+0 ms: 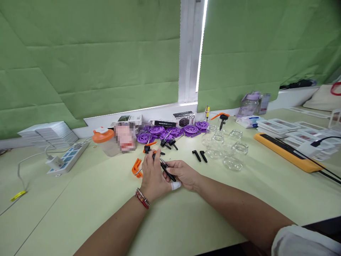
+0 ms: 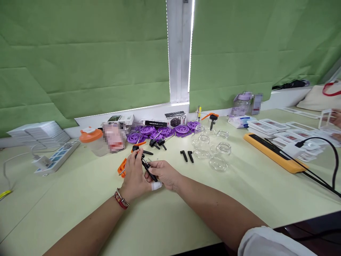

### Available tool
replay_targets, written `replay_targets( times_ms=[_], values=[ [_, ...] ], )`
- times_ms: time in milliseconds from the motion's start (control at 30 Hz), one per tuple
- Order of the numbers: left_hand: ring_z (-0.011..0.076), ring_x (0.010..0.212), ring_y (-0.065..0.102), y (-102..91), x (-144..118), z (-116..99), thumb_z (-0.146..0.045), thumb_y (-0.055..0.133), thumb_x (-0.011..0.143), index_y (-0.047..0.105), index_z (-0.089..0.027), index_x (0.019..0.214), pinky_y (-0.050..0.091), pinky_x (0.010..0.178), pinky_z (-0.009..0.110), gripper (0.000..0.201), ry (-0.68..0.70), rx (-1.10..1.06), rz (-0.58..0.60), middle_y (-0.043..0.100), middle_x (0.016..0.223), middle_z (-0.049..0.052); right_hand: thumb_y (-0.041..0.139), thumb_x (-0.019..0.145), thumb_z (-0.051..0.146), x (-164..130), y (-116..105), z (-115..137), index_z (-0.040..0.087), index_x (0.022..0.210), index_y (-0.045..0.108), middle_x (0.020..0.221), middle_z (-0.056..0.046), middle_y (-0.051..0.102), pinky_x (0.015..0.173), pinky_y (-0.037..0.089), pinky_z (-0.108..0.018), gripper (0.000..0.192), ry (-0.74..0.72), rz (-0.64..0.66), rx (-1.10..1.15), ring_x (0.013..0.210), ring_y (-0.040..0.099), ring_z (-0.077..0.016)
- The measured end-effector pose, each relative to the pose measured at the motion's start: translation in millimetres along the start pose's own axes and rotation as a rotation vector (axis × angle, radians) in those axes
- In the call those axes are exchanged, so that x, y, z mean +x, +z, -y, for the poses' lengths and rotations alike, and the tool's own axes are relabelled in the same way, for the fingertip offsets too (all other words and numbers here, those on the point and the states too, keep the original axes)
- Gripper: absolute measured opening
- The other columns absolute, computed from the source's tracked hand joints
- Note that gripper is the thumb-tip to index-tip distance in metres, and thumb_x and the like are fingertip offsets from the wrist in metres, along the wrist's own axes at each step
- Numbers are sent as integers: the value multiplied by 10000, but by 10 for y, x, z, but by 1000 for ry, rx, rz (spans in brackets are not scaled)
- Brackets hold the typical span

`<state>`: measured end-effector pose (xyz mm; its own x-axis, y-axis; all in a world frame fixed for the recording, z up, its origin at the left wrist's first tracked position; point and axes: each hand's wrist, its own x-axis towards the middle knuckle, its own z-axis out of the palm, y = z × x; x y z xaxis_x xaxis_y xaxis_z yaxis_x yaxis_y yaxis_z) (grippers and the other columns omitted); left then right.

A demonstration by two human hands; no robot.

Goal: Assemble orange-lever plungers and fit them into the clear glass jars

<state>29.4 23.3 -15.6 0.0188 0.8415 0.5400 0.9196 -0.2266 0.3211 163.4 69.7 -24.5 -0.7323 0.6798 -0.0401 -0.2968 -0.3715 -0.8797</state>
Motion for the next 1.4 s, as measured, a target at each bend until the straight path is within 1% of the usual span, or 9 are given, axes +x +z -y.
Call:
replay_targets(
  times_ms=[233, 567, 633, 700, 767, 833, 967, 1100, 1400],
  values=[
    [396, 1228, 349, -20, 10, -30, -416, 702, 520, 260, -146, 1362, 279, 993, 558, 988, 40, -40, -75, 396, 1299, 184, 734, 693, 360, 21, -35, -25, 122, 950, 644, 759, -46, 663, 635, 429, -237, 362, 10, 26, 8, 609, 567, -97],
    [332, 1051, 518, -70, 20, 14, -413, 716, 507, 367, -167, 1293, 426, 870, 465, 894, -30, -148, 8, 533, 1148, 127, 711, 704, 434, 64, -134, -10, 117, 1053, 618, 835, -91, 685, 642, 460, -268, 480, 52, 79, -69, 679, 626, -139],
    [324, 1048, 524, -120, 22, 22, -416, 732, 502, 355, -181, 1297, 430, 858, 455, 910, -82, -195, 62, 535, 1149, 122, 666, 739, 434, 111, -236, 51, 107, 1064, 605, 803, -89, 684, 547, 428, -242, 465, 16, -54, -208, 597, 605, -127],
    [313, 1047, 525, -188, 30, 25, -403, 748, 503, 339, -204, 1298, 430, 847, 446, 915, -147, -264, 136, 531, 1160, 118, 610, 778, 390, 167, -383, 123, 112, 1051, 600, 758, -63, 670, 470, 367, -219, 390, -78, -290, -385, 520, 551, -105],
    [290, 1014, 537, -261, 46, 27, -364, 755, 516, 345, -227, 1274, 430, 831, 426, 872, -214, -363, 229, 547, 1134, 105, 568, 792, 313, 213, -546, 176, 125, 966, 627, 746, -41, 649, 479, 360, -216, 264, -164, -508, -566, 524, 509, -93],
    [245, 934, 557, -322, 64, 29, -315, 744, 547, 365, -238, 1222, 439, 790, 381, 778, -280, -535, 351, 576, 1052, 76, 556, 778, 246, 237, -679, 190, 133, 894, 656, 749, -38, 644, 545, 394, -233, 190, -174, -579, -773, 580, 516, -108],
    [161, 760, 554, -379, 85, 57, -302, 641, 659, 415, -250, 1103, 428, 609, 255, 501, -484, -963, 641, 581, 893, 20, 590, 756, 217, 241, -755, 126, 156, 877, 705, 848, -64, 663, 675, 418, -269, 178, -157, -458, -1164, 722, 562, -154],
    [154, 680, 573, -366, 82, 118, -351, 576, 719, 452, -247, 1061, 389, 500, 215, 378, -638, -1154, 840, 590, 827, 18, 605, 762, 200, 249, -675, 92, 187, 891, 728, 908, -67, 666, 713, 400, -270, 178, -156, -360, -1371, 784, 577, -173],
    [194, 662, 628, -337, 124, 209, -426, 553, 738, 483, -224, 1061, 416, 452, 224, 388, -729, -1284, 914, 606, 805, 49, 645, 725, 179, 288, -669, 155, 175, 735, 690, 756, -63, 666, 601, 361, -259, 47, -18, -340, -1411, 681, 563, -166]
  ],
)
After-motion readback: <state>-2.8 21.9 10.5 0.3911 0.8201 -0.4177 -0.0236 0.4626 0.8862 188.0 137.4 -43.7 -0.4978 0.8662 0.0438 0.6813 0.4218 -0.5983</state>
